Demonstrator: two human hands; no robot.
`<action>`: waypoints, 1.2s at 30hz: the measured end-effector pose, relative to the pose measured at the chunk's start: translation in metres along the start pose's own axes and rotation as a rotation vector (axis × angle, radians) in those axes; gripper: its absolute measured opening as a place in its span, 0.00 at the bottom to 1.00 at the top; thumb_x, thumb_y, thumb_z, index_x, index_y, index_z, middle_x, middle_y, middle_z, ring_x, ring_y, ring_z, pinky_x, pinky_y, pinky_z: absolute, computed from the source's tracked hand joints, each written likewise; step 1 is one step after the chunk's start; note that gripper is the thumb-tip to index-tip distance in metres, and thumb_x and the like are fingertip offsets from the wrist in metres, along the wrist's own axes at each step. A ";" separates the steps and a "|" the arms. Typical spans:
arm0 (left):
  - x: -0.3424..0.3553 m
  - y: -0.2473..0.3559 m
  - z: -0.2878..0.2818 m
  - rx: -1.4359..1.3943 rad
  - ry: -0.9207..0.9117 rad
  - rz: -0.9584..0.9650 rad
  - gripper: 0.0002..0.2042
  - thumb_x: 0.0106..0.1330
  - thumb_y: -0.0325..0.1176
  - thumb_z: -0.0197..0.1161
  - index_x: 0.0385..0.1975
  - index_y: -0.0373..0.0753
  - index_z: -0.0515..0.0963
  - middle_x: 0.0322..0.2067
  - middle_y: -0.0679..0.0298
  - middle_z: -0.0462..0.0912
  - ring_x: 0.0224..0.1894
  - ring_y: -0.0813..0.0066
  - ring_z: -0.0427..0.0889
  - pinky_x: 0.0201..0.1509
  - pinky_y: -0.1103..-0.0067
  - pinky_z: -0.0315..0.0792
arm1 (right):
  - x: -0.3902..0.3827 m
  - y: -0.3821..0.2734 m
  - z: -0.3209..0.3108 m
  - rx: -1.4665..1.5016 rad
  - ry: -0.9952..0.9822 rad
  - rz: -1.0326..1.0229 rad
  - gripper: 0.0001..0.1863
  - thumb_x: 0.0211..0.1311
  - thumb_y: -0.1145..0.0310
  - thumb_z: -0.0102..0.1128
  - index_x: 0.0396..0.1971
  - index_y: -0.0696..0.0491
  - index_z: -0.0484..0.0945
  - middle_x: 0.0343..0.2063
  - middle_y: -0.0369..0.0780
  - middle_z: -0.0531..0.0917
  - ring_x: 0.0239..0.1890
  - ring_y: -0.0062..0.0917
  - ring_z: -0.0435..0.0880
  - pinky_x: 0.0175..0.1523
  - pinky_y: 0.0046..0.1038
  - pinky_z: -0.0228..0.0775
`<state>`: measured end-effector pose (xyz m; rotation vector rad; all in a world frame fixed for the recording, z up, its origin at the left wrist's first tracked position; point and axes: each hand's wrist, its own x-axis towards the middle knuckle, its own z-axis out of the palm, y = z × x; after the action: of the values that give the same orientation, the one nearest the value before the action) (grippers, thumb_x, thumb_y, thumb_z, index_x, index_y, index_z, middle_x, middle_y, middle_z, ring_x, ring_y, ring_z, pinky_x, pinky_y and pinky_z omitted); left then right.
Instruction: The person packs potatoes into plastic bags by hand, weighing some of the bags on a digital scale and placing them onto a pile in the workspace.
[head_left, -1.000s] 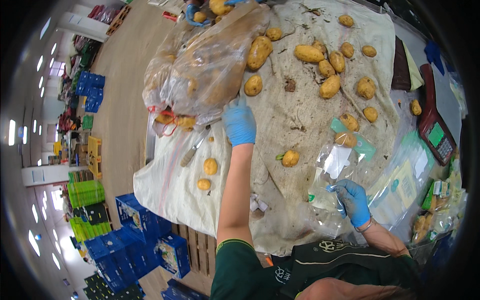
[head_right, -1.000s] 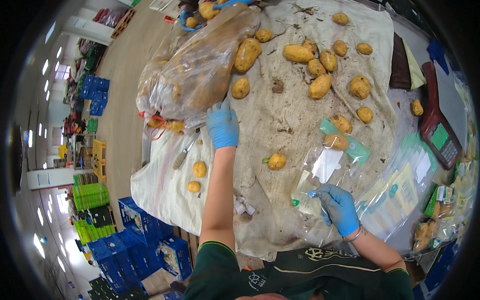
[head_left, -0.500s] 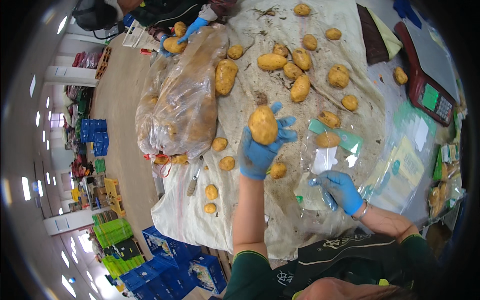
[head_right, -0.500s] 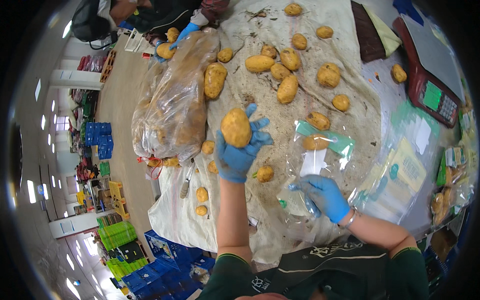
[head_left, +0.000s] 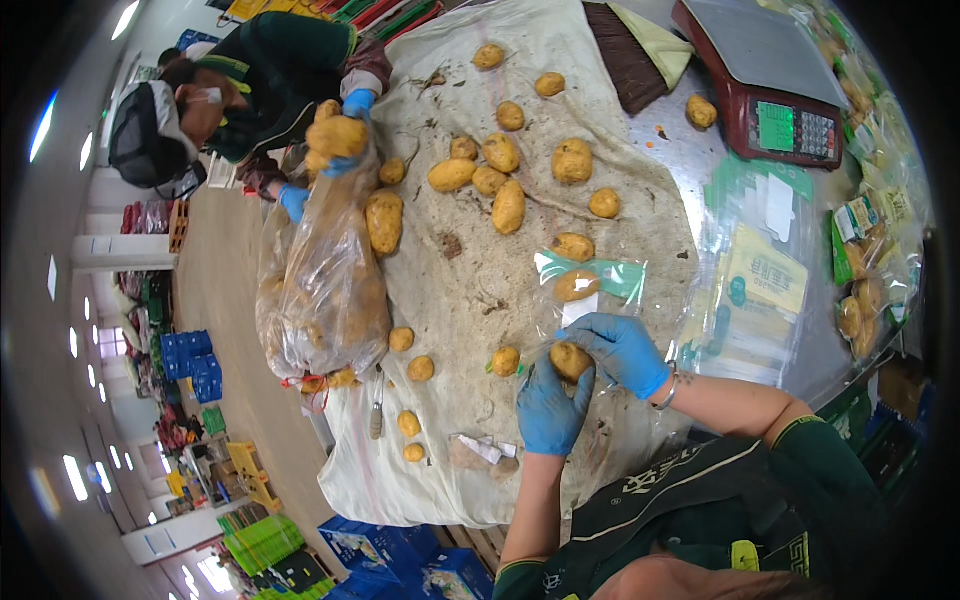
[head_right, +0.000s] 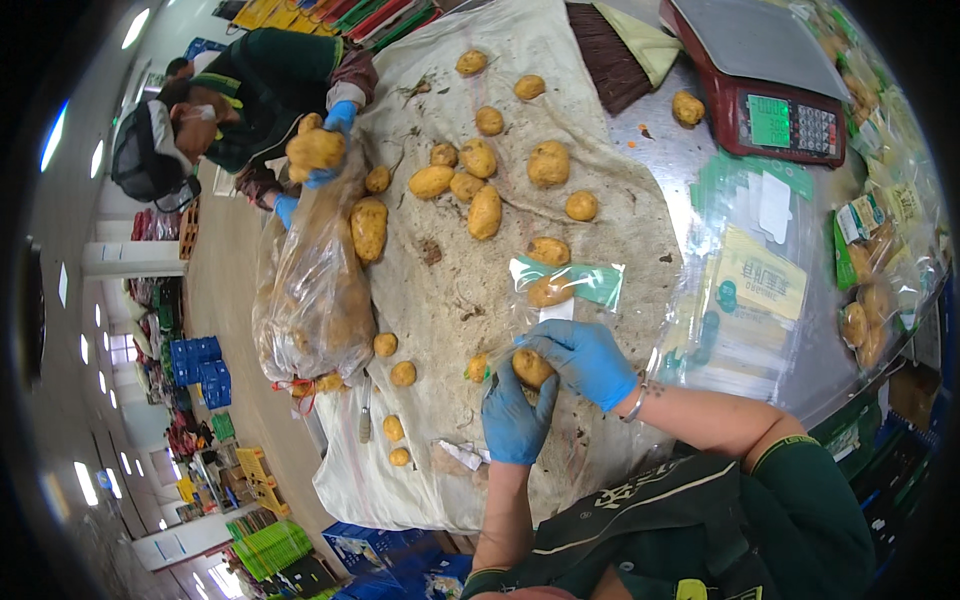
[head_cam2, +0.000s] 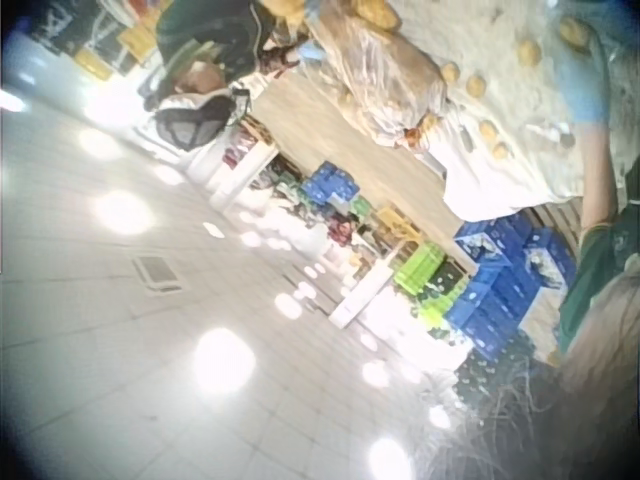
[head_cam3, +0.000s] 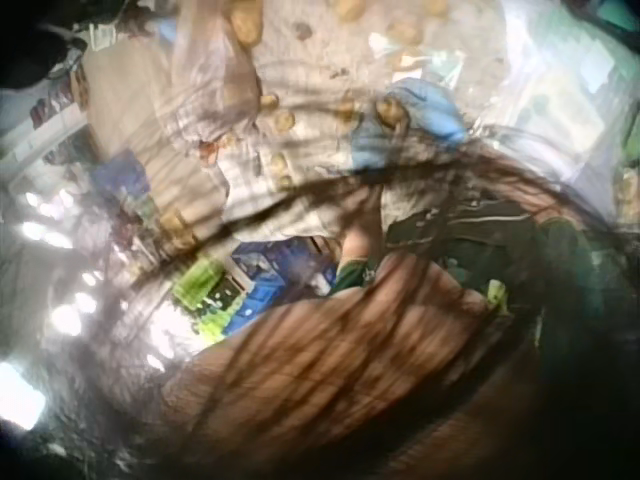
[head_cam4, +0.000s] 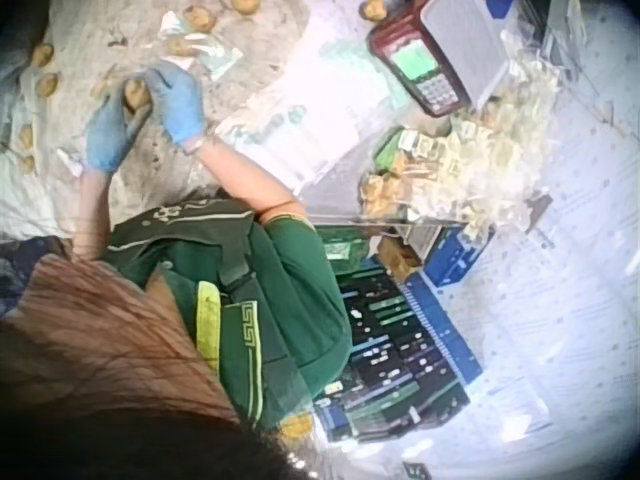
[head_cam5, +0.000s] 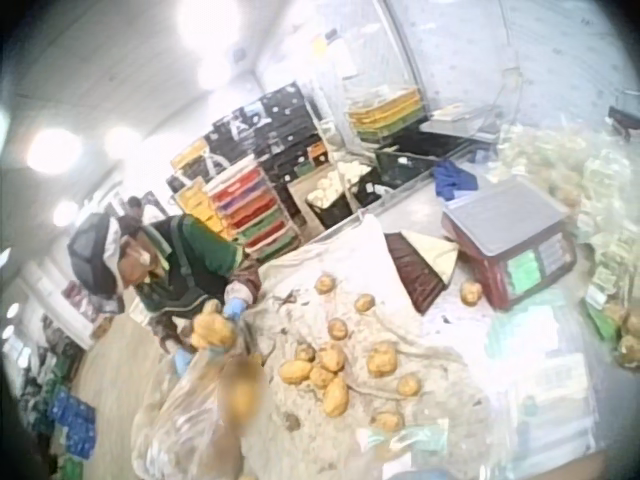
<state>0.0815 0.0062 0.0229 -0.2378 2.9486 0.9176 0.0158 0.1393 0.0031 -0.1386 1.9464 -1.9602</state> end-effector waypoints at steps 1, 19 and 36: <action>0.004 0.007 -0.004 0.117 -0.054 -0.033 0.26 0.59 0.41 0.66 0.52 0.31 0.71 0.38 0.46 0.82 0.33 0.55 0.83 0.41 0.71 0.75 | 0.001 -0.003 -0.002 -0.038 0.004 -0.013 0.09 0.63 0.68 0.60 0.37 0.59 0.82 0.32 0.42 0.86 0.33 0.22 0.84 0.42 0.23 0.76; 0.301 0.045 0.109 0.508 -0.024 0.315 0.34 0.55 0.38 0.69 0.61 0.38 0.64 0.52 0.49 0.74 0.47 0.60 0.78 0.49 0.68 0.75 | -0.031 0.037 -0.041 -0.334 -0.526 0.056 0.18 0.66 0.48 0.49 0.41 0.44 0.81 0.33 0.38 0.84 0.30 0.38 0.82 0.36 0.34 0.75; 0.120 0.070 -0.007 -1.903 -0.606 -0.247 0.40 0.63 0.50 0.55 0.68 0.33 0.48 0.64 0.37 0.54 0.61 0.41 0.66 0.67 0.49 0.57 | -0.031 -0.012 -0.053 0.217 -0.317 0.407 0.13 0.71 0.62 0.51 0.39 0.51 0.83 0.12 0.32 0.74 0.11 0.12 0.68 0.16 0.20 0.61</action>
<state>-0.0480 0.0430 0.0574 -0.2271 0.7148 2.5845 0.0253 0.1994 0.0186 0.0066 1.4214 -1.7392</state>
